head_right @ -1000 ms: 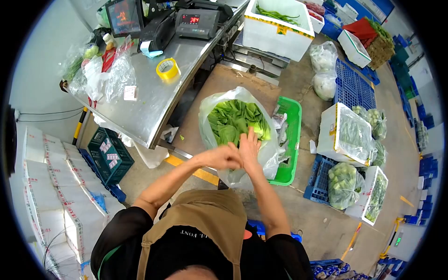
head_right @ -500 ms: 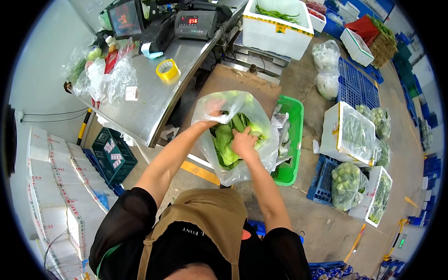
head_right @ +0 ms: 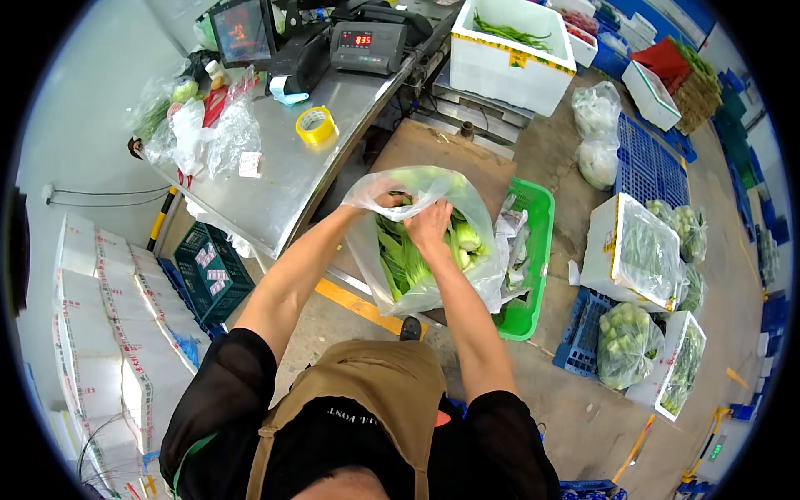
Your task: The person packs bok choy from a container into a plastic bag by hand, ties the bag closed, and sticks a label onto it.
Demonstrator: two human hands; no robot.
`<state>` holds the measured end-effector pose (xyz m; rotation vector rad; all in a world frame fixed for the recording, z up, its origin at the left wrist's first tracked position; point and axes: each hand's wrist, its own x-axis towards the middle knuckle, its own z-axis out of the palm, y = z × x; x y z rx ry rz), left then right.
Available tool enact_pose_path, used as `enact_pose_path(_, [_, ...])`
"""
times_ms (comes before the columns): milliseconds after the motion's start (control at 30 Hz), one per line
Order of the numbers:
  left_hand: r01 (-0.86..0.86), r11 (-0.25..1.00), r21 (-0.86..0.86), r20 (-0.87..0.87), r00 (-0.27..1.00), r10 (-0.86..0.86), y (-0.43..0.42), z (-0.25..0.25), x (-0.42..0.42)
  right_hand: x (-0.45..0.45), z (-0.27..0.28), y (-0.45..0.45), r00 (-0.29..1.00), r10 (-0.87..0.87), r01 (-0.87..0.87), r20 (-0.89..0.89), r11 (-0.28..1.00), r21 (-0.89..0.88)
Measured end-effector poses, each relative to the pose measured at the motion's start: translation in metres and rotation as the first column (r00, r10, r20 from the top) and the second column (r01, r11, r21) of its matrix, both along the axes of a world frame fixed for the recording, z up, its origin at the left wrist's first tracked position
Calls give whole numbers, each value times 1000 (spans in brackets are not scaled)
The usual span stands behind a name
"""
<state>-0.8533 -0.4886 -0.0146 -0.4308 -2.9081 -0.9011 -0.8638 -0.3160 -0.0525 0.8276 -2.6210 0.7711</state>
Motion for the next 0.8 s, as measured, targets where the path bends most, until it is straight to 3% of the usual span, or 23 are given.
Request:
enact_pose_path(67, [13, 1000, 27, 63, 998, -15, -2, -3, -2, -8, -12, -4, 998, -8, 6, 59, 999, 33])
enact_pose_path(133, [-19, 997, -80, 50, 998, 23, 1, 4, 2, -15, -13, -1, 981, 13, -21, 195, 999, 39])
enact_pose_path(167, [-35, 990, -134, 41, 998, 41, 2, 8, 4, -15, -15, 0, 980, 33, -19, 199, 997, -73])
enact_pose_path(267, [-123, 991, -54, 47, 991, 126, 6, 13, 12, -12, 1, 10, 955, 148, -41, 257, 924, -381])
enact_pose_path(300, [-110, 982, -155, 16, 993, 113, 6, 16, 15, -12, 15, 17, 925, 226, -60, 304, 880, -471])
enact_pose_path(400, [-86, 994, 60, 28, 996, 85, -12, -32, -1, -8, 61, 52, 866, 355, -72, 353, 786, -613])
enact_pose_path(433, [48, 993, 112, -20, 999, -46, -15, -27, -6, 0, 84, 69, 853, 365, -39, 373, 757, -652])
enact_pose_path(500, [123, 992, -15, -38, 992, -123, -26, -41, -15, 6, 108, 109, 862, 210, 174, 461, 733, -658])
enact_pose_path(533, [38, 992, -119, -24, 999, -41, -11, -14, -2, 4, 106, 129, 887, 160, 233, 434, 657, -717])
enact_pose_path(567, [4, 976, -216, 140, 990, 27, 6, 27, 9, 1, 105, 150, 907, 112, 276, 406, 569, -774])
enact_pose_path(600, [-87, 984, -158, 106, 989, 105, 7, -23, 2, -9, 88, 177, 917, 8, 318, 399, 588, -744])
enact_pose_path(633, [-152, 988, 8, 126, 981, 150, 22, -13, 15, -19, 68, 201, 917, -94, 364, 388, 598, -714])
enact_pose_path(700, [-105, 988, -111, 30, 994, 109, 45, -2, 33, -23, 50, 232, 873, -308, 472, 378, 728, -498])
enact_pose_path(733, [-178, 969, -171, -72, 983, 167, 61, 1, 52, -31, 13, 254, 877, -462, 479, 135, 815, -327])
enact_pose_path(767, [-96, 966, -240, 148, 980, 134, 74, 26, 66, -30, -7, 265, 865, -501, 490, 29, 831, -265])
enact_pose_path(800, [-27, 978, -209, 77, 996, 44, 83, 35, 81, -28, -27, 276, 841, -535, 511, -81, 835, -205])
